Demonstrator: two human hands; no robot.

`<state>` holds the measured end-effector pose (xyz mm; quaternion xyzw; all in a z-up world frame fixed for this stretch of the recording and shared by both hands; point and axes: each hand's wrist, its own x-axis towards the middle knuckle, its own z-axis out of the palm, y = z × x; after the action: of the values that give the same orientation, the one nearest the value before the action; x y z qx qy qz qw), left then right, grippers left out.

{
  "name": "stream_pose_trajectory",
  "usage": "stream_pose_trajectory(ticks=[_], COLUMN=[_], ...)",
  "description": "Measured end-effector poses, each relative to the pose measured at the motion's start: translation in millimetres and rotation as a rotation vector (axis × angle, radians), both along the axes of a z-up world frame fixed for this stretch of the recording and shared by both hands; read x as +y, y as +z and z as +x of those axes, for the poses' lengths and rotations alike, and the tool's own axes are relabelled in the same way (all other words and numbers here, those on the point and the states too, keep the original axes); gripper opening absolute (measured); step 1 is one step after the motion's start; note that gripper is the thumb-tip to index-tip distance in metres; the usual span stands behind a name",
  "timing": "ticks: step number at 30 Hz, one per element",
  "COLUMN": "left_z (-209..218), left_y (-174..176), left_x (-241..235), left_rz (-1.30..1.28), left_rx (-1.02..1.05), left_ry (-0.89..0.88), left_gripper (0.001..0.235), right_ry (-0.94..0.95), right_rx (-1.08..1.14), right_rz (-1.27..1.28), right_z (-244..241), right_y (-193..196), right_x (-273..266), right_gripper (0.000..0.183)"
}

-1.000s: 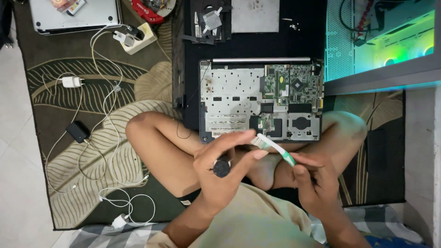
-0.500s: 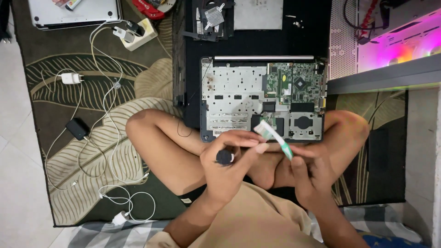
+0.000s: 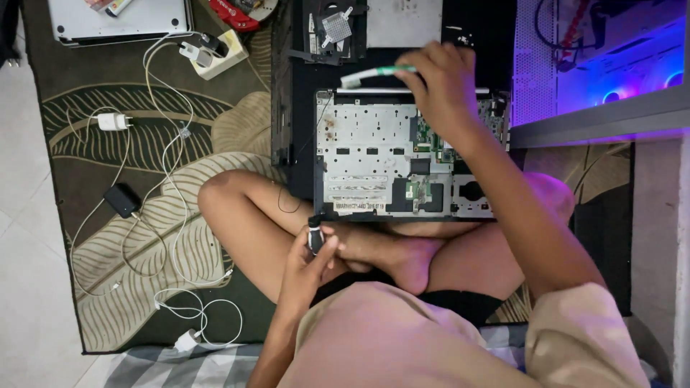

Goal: The person sits cross-legged on the floor and cleans the internal components of a disassembled laptop. They use a toothbrush to scrub the motherboard and a small metal heatsink, then use a screwdriver to remove and reattach screws on the chassis.

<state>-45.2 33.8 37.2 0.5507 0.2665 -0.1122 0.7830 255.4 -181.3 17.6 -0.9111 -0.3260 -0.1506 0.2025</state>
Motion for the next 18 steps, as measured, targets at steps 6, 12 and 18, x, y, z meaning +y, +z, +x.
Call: stream_pose_trajectory(ticks=[6, 12, 18], left_z=[8.8, 11.5, 28.4], left_y=[25.3, 9.8, -5.0], left_x=[2.9, -10.1, -38.1], left_rz=[0.05, -0.176, -0.07], left_rx=[0.03, -0.053, -0.168], left_ry=[-0.037, -0.108, -0.426], left_gripper=[0.043, 0.02, 0.029], right_ry=[0.052, -0.02, -0.148], right_rx=[-0.018, 0.066, 0.996], right_rz=[0.058, 0.27, 0.731], right_z=[10.6, -49.1, -204.1], right_y=[-3.8, 23.3, 32.8], right_x=[21.0, 5.4, -27.0], right_gripper=[0.01, 0.018, 0.038])
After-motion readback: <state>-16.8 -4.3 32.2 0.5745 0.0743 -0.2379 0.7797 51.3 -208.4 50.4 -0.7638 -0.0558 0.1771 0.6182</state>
